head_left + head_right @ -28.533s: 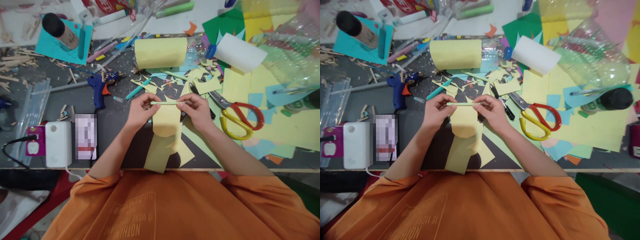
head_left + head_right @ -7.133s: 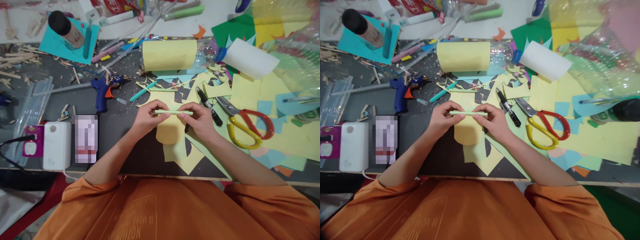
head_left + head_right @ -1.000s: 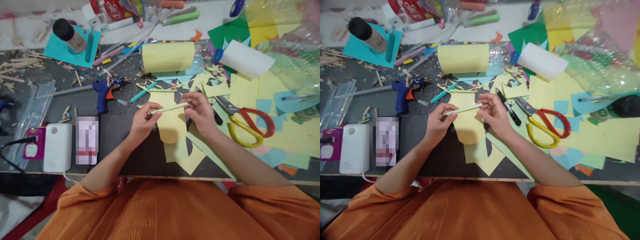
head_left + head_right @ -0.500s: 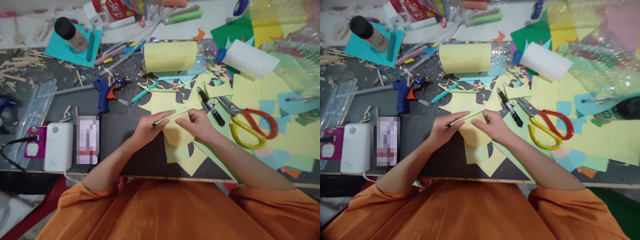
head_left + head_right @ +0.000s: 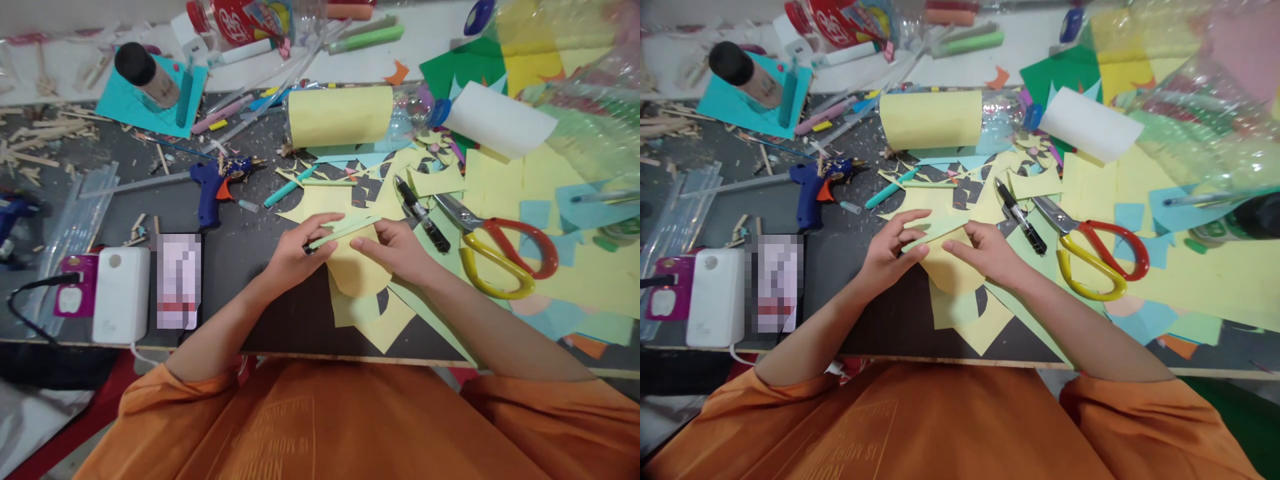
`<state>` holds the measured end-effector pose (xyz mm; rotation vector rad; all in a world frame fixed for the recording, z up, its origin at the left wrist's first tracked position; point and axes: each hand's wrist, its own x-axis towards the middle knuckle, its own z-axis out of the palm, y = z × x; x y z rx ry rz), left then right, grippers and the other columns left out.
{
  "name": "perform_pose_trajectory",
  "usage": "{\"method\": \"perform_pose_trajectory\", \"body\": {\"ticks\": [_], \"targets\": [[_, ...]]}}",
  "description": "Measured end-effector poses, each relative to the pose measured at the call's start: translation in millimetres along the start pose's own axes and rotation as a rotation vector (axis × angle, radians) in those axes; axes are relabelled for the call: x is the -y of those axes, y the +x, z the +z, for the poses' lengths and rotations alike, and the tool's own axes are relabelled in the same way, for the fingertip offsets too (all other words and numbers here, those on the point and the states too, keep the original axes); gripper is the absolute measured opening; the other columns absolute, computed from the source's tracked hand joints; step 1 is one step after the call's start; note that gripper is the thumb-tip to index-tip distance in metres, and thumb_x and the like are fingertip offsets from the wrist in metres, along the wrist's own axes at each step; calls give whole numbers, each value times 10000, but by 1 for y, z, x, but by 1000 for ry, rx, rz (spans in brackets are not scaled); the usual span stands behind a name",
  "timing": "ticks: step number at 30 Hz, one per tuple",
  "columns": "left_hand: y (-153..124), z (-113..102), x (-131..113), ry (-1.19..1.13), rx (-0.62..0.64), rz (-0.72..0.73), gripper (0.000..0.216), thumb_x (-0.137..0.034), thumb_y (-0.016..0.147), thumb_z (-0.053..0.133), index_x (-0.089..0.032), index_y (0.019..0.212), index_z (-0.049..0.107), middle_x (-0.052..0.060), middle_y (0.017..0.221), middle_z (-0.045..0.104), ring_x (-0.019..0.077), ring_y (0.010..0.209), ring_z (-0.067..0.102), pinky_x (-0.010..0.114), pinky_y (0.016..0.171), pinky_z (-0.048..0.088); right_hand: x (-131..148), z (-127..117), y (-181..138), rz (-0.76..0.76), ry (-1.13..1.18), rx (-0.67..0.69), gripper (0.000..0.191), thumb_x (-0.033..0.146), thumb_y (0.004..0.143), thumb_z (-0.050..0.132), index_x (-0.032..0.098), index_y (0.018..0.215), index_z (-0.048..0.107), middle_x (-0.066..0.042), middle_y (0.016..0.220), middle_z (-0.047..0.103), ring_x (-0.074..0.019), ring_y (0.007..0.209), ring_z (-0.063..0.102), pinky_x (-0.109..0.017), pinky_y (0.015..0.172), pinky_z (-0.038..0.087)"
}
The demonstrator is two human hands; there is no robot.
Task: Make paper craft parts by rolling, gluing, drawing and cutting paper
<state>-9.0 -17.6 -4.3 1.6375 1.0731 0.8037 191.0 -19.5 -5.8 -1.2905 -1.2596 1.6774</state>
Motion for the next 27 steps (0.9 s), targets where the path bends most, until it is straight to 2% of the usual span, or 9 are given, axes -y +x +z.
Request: {"method": "perform_pose_trajectory", "body": {"ticks": [3,8,11,14,18,20,22,25,27], "targets": [[-1,1,-1,-67,21,-31,528,-484,869,611,-189,1303,554,9,816,728,117,719,654,211,706,500,2,1,-1,-13,-62,14,383,516,693,770,158,812,702,-26,745,697,-155,643,603,-278,566,473],[1,1,-2,-47,-51,-93,320,-408,865,607,-188,1089,671,-1,788,709,118,718,633,220,707,487,-1,0,1,-72,45,-5,319,479,726,772,194,770,635,26,670,612,-108,580,542,-229,499,413],[6,-5,2,-106,-242,-112,294,-432,851,625,-193,1009,691,7,773,688,128,714,630,227,669,488,-4,-4,5,-121,204,-67,295,450,743,778,212,772,605,64,593,573,-72,480,497,-205,456,407],[13,-16,11,-150,-476,-37,278,-456,808,672,-209,933,683,8,793,681,130,726,626,227,649,488,-3,-6,8,-116,267,-76,334,462,715,801,207,736,586,55,566,621,-70,410,502,-211,418,435],[21,-31,23,-99,-626,-25,193,-413,807,651,-224,850,653,-15,733,628,110,643,572,220,578,457,4,-7,8,-90,315,-87,374,485,688,813,212,712,558,58,538,634,-78,381,520,-216,395,448],[21,-35,24,-18,-609,-40,166,-392,832,613,-228,851,638,-25,693,592,107,605,547,225,552,441,7,-7,8,-69,311,-65,383,501,686,805,219,716,548,68,519,619,-82,370,510,-226,390,447],[20,-35,22,64,-507,-45,162,-379,848,585,-224,854,632,-25,689,592,111,612,560,233,570,452,8,-8,8,-49,302,-45,394,526,687,789,226,727,537,73,511,607,-85,363,495,-237,384,441],[17,-32,16,211,-346,3,127,-316,841,571,-209,855,638,3,794,670,147,740,633,272,703,504,8,-10,9,-40,304,-57,418,560,691,764,239,738,500,82,502,588,-89,359,482,-243,382,422],[15,-30,14,366,-332,68,117,-250,822,567,-209,890,652,27,896,711,183,848,656,320,810,507,7,-11,9,-44,307,-78,432,578,707,738,248,736,461,85,495,577,-91,356,479,-243,382,407]]}}
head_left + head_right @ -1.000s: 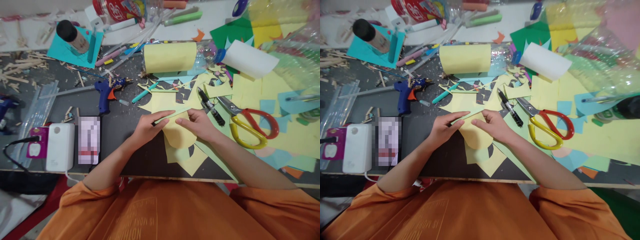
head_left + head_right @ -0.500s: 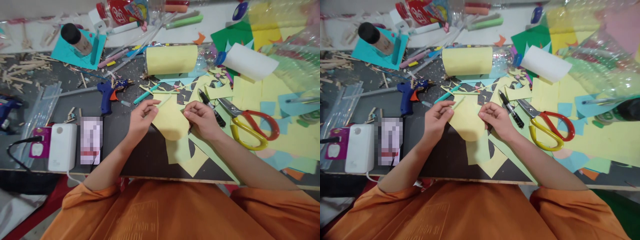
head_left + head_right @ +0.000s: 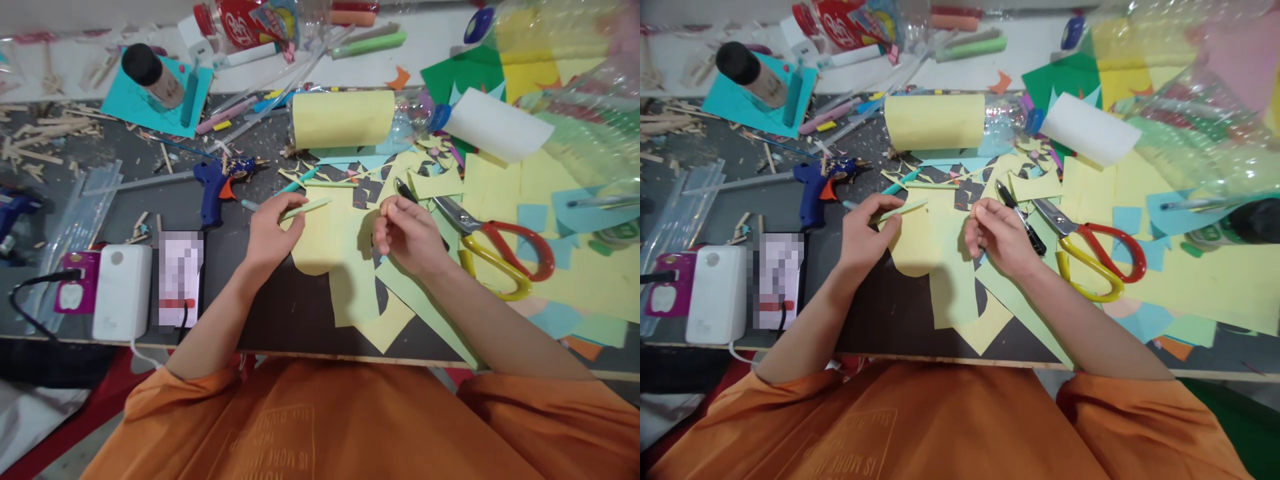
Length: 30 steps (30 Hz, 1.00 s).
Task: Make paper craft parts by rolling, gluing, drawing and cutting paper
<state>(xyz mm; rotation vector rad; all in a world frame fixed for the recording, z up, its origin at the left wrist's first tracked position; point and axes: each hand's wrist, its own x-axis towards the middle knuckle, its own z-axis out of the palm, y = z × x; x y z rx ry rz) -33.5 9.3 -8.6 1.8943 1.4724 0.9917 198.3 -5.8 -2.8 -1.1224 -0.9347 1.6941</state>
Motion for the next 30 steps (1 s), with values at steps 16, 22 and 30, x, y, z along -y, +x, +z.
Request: {"method": "perform_pose_trajectory", "body": {"ticks": [16,22,30], "targets": [[-3,6,1,345,236,256,271,-290,905,483,-236,1079,684,87,1167,696,271,1090,617,408,925,430,-6,-1,-6,-282,-271,-139,471,623,852,584,242,614,440,18,595,582,-110,465,499,-288,483,439],[-3,4,8,399,119,162,270,-167,870,454,-250,1000,677,89,950,705,272,910,595,397,791,427,-10,-3,-4,-404,-727,-107,197,437,890,575,279,1001,607,-58,995,690,-241,954,642,-440,871,507],[-5,3,2,352,23,191,271,-197,887,471,-249,1071,663,89,1012,669,244,939,562,386,843,460,-18,-3,-4,-430,-1114,65,719,451,818,635,278,1449,338,-114,1257,645,-366,1189,534,-568,1012,377]]}}
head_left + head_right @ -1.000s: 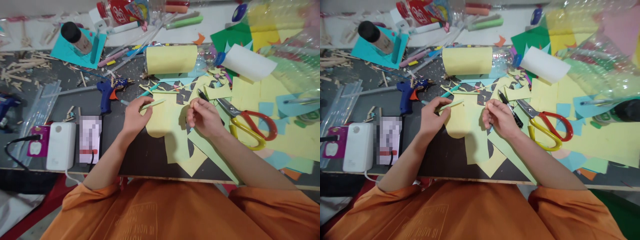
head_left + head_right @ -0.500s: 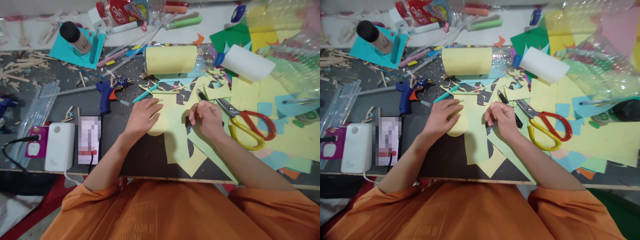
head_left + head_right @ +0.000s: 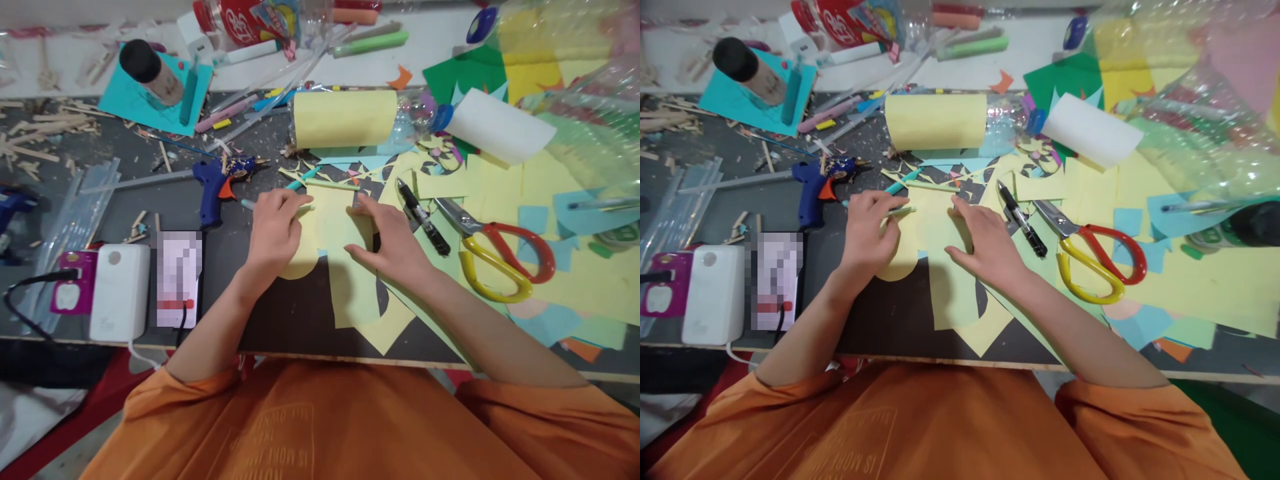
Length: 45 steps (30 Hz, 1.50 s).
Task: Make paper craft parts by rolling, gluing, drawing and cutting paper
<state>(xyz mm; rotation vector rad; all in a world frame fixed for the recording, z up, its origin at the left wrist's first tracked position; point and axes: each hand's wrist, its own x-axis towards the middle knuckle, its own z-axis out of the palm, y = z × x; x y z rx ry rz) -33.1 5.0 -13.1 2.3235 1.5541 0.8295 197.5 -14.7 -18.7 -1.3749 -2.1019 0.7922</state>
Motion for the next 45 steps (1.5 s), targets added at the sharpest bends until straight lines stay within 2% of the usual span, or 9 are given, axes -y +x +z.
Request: {"method": "perform_pose_trajectory", "body": {"ticks": [4,7,11,15,25,29,33,39,45], "targets": [[1,-2,-13,-196,3,-22,215,-272,904,502,-222,1004,686,46,895,689,180,832,605,308,796,500,0,-2,-1,-5,23,-19,577,392,844,604,262,1374,415,-95,1089,668,-325,1077,587,-504,945,442],[1,1,-19,-336,58,-88,180,-255,875,538,-214,946,697,30,854,700,151,782,629,271,765,519,0,-3,-2,54,142,-32,485,385,861,585,279,1315,450,-76,1061,637,-253,898,617,-396,754,504],[-1,6,-21,-543,103,-220,142,-275,841,592,-199,918,685,28,894,712,132,782,662,253,765,544,2,-4,-3,188,372,-60,491,443,840,629,300,1275,453,-56,1043,594,-171,705,554,-300,562,453],[-2,8,-22,-659,77,-303,144,-280,823,625,-191,928,664,32,903,725,138,809,688,263,779,560,2,-5,0,258,555,-103,457,452,811,662,302,1207,490,-12,935,555,-152,682,532,-283,574,463],[-1,4,-22,-680,64,-323,144,-334,826,617,-197,849,656,10,820,692,117,749,662,234,741,539,-1,-7,1,234,602,-186,399,457,769,721,285,1101,580,-17,971,582,-176,808,572,-288,630,488],[-2,1,-26,-855,217,-215,336,-449,771,700,-190,971,623,-12,743,636,106,644,608,220,639,499,7,-5,-1,205,641,-207,396,504,737,755,270,1023,611,-26,984,628,-177,850,601,-286,647,505],[-2,2,-30,-769,333,-234,305,-447,814,634,-179,711,530,-35,642,520,86,593,484,210,577,410,9,-1,1,201,731,-259,402,545,687,790,258,922,636,2,847,650,-156,780,629,-279,646,530],[2,0,-24,-811,-4,-412,322,-425,821,658,-191,680,488,-65,567,341,65,498,313,205,478,274,4,-2,4,287,871,-350,298,480,745,777,219,725,634,44,608,622,-104,547,593,-261,564,536],[3,4,-17,-967,-181,-491,369,-516,782,712,-187,729,556,-46,616,462,62,521,395,181,482,337,2,-5,4,297,996,-272,327,483,788,743,211,686,592,56,581,608,-73,497,566,-207,508,485]]}}
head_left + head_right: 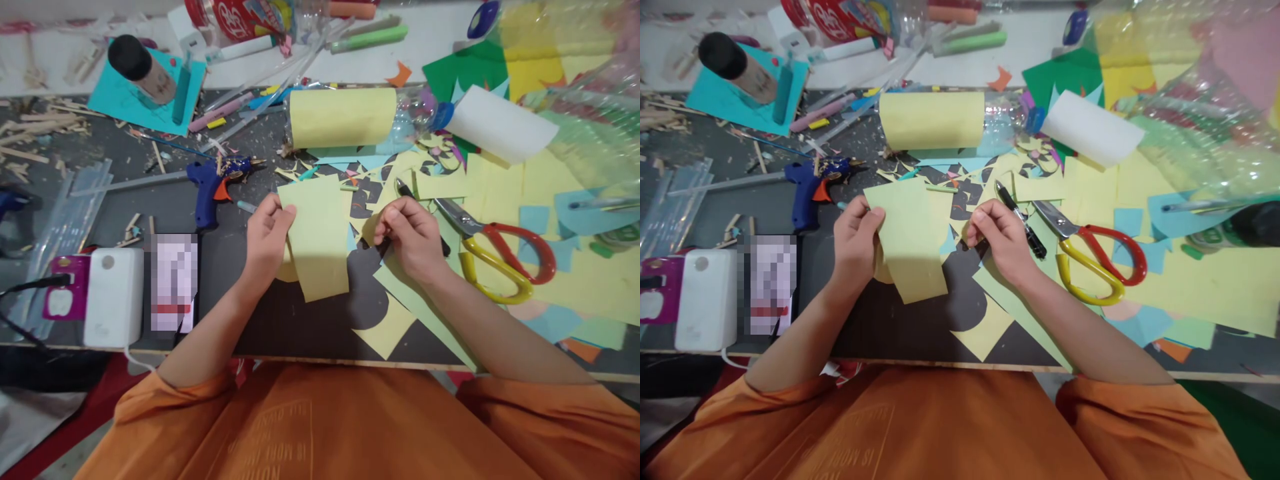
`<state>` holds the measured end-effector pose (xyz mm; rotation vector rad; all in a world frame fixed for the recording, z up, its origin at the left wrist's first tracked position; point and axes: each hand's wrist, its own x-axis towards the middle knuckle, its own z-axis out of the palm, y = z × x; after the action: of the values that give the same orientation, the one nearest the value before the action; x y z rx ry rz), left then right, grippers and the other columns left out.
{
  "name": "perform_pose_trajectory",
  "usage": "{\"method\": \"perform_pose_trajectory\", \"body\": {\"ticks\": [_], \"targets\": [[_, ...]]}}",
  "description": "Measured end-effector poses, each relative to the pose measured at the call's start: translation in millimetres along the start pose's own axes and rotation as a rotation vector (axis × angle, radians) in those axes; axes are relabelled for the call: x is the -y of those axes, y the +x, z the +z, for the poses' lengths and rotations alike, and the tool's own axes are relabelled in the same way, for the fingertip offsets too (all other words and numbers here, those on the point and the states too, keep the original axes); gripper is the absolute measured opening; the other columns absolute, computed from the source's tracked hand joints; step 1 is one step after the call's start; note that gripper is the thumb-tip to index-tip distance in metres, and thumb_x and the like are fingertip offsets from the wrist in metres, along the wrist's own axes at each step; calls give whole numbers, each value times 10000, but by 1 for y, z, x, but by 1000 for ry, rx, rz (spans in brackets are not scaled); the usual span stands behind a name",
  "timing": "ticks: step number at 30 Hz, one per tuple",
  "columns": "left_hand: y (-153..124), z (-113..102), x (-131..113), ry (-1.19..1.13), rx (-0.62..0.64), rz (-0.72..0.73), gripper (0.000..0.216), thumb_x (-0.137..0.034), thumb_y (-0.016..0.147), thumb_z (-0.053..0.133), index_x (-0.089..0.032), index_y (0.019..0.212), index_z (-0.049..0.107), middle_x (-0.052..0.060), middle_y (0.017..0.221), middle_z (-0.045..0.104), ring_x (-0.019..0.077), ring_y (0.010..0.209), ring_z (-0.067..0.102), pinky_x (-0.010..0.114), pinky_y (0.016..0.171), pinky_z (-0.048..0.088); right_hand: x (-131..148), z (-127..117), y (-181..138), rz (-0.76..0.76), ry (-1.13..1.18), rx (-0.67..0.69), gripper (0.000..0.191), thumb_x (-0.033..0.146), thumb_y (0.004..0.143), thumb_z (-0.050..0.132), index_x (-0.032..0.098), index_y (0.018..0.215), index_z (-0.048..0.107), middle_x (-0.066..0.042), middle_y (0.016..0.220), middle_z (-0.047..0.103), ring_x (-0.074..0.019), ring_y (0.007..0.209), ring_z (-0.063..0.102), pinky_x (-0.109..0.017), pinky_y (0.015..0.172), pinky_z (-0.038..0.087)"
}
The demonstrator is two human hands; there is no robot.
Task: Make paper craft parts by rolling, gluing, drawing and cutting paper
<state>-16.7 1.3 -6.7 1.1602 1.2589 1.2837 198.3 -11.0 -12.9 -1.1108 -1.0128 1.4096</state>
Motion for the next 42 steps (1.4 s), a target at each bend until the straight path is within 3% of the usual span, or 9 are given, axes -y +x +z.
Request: {"method": "perform_pose_trajectory", "body": {"ticks": [8,16,23,27,29,31,34,39,42], "targets": [[-1,3,2,-122,65,-162,366,-518,762,735,-199,757,556,-48,591,482,71,472,439,193,460,378,1,-2,-2,19,20,82,505,491,872,645,204,520,425,65,437,480,-64,356,449,-219,412,394],[-2,5,-12,-115,47,-210,379,-506,771,730,-195,739,515,-52,605,509,60,477,455,181,466,395,3,2,0,2,-22,137,283,452,820,724,214,747,590,55,627,615,-72,518,572,-210,522,477],[-8,7,-11,-143,330,-391,352,-459,754,734,-217,861,502,-71,552,542,108,486,549,202,470,403,7,2,-6,46,-97,127,474,542,836,662,197,550,509,57,435,516,-60,338,451,-205,376,367],[-8,7,-10,-190,359,-413,357,-461,767,720,-212,899,501,-44,659,640,127,559,622,229,543,472,5,1,-6,-23,-93,100,594,553,856,625,199,430,408,35,390,503,-63,318,443,-221,380,386],[-7,7,-7,-189,330,-387,367,-481,781,712,-210,916,505,-19,740,677,150,645,667,249,602,505,2,2,-5,-52,-165,93,442,497,833,674,195,534,555,20,517,613,-83,394,541,-227,419,443],[-6,6,-3,-188,295,-352,386,-514,791,700,-213,941,513,-1,793,693,172,716,691,268,646,526,-2,2,-6,-98,-281,101,183,401,814,709,225,859,691,10,741,712,-103,514,624,-237,479,503],[-5,5,1,-179,241,-297,425,-560,785,695,-225,980,521,3,797,692,183,730,698,276,643,534,-6,3,-10,-235,-505,182,388,306,845,658,304,1230,610,-8,991,740,-115,604,649,-258,537,539],[-4,5,4,-99,149,-194,451,-605,783,674,-239,989,510,-4,712,651,197,685,688,275,568,510,-2,0,-14,-496,-767,438,322,156,932,453,284,1104,693,-37,994,754,-168,849,710,-278,674,554],[-4,4,6,-72,93,-153,450,-595,786,676,-249,1020,510,-25,665,605,165,612,649,257,545,486,2,0,-13,-491,-678,417,282,238,975,430,244,1059,699,-65,966,746,-176,873,698,-309,750,557]]}}
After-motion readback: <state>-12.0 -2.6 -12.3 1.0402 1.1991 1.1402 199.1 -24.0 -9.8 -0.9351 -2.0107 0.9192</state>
